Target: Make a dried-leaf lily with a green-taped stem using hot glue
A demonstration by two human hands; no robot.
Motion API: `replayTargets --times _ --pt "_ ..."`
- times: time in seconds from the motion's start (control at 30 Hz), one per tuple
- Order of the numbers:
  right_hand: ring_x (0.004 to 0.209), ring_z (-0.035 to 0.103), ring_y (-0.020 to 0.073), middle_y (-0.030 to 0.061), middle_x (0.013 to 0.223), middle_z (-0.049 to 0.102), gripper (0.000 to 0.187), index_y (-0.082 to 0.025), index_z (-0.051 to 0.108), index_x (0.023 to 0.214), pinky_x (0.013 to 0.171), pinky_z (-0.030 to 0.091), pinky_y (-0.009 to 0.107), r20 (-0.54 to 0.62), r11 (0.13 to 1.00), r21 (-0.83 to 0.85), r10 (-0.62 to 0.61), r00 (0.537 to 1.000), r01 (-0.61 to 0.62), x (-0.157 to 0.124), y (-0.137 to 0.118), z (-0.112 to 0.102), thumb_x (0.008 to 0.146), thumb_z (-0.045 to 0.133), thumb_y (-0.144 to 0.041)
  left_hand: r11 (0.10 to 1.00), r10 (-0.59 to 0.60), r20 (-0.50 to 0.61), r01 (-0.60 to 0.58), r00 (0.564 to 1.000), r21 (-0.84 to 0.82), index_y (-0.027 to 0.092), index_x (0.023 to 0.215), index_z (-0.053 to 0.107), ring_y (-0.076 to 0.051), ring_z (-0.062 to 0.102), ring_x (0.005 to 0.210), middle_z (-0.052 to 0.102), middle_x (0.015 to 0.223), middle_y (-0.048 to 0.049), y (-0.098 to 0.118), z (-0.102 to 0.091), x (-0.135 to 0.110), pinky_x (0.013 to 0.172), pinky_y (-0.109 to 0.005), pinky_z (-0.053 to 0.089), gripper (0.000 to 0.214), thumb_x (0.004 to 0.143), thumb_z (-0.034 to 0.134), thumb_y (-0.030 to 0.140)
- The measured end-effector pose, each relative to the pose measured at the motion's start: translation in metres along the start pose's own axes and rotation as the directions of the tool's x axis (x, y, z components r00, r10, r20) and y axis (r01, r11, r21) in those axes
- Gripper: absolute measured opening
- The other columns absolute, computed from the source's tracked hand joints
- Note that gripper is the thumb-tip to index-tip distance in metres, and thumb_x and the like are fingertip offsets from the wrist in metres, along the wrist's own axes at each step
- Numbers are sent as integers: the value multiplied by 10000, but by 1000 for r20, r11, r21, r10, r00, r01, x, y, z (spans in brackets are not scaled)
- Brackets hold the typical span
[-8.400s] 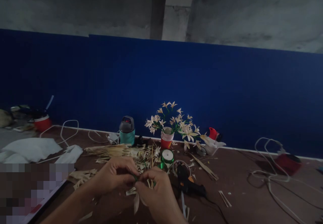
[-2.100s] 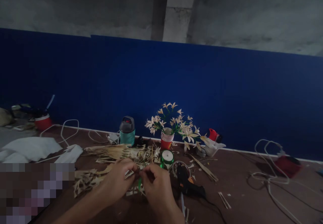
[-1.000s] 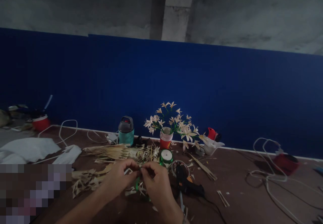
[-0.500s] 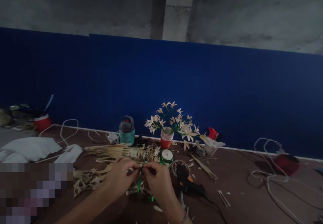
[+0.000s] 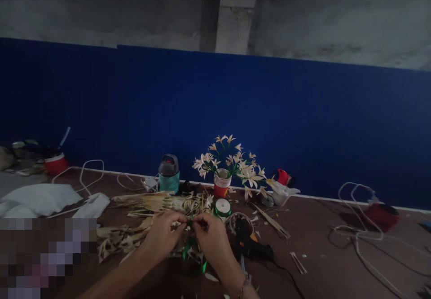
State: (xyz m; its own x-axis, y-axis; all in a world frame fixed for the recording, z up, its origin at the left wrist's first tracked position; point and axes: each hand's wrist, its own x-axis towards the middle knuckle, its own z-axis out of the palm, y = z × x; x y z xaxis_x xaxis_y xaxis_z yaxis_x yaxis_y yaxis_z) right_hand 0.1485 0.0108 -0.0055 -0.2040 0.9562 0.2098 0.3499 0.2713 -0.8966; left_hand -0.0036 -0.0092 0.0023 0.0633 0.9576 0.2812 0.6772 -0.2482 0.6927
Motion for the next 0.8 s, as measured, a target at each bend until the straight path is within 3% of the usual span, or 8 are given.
replayTargets --times 0.17,0.23,0.33,0.47,0.6,0.73,0.8 --pt "583 615 157 27 635 668 124 -161 650 704 557 470 226 45 988 -152 -11 999 18 7 2 -26 657 535 -168 955 -118 101 141 988 -262 167 679 628 -173 583 646 649 650 -22 -4 3 2 616 -251 410 165 694 468 202" --pt "510 598 148 11 577 653 152 -163 657 739 495 453 217 7 973 -227 51 999 -48 11 5 -46 657 532 -191 931 -173 112 199 979 -305 164 652 609 -161 562 611 626 622 -10 -4 1 3 580 -240 394 144 681 482 226" --pt "561 618 172 33 608 659 235 -148 653 814 475 441 223 -118 957 -272 74 990 -104 17 11 -79 711 479 -266 899 -232 144 269 962 -345 159 619 598 -141 517 551 599 568 3 -3 -2 5 532 -228 357 134 649 523 266" --pt "489 564 155 21 494 617 180 -157 660 660 443 387 217 -166 933 -332 84 982 -136 16 11 -104 687 518 -264 827 -260 235 342 937 -447 151 588 588 -120 487 507 616 559 -7 -4 1 4 505 -218 332 166 626 538 304" --pt "497 550 133 16 532 638 210 -162 678 656 486 403 213 -104 941 -321 81 991 -110 5 -1 -84 720 528 -295 776 -255 291 375 922 -507 143 583 586 -98 436 464 575 517 11 -1 8 1 480 -214 304 182 600 564 324" --pt "785 605 179 62 837 688 191 -163 703 788 682 452 245 45 990 -116 -69 997 74 -11 -16 -41 712 590 -297 759 -227 327 377 917 -531 151 578 572 -84 374 437 468 455 56 7 10 -6 458 -211 274 162 592 579 312" --pt "794 602 178 61 846 680 141 -162 707 756 686 448 243 59 996 -55 -64 996 67 -16 -21 -25 682 627 -252 790 -209 321 353 924 -502 145 588 590 -91 394 466 493 484 45 9 11 -8 472 -213 285 176 603 589 321"
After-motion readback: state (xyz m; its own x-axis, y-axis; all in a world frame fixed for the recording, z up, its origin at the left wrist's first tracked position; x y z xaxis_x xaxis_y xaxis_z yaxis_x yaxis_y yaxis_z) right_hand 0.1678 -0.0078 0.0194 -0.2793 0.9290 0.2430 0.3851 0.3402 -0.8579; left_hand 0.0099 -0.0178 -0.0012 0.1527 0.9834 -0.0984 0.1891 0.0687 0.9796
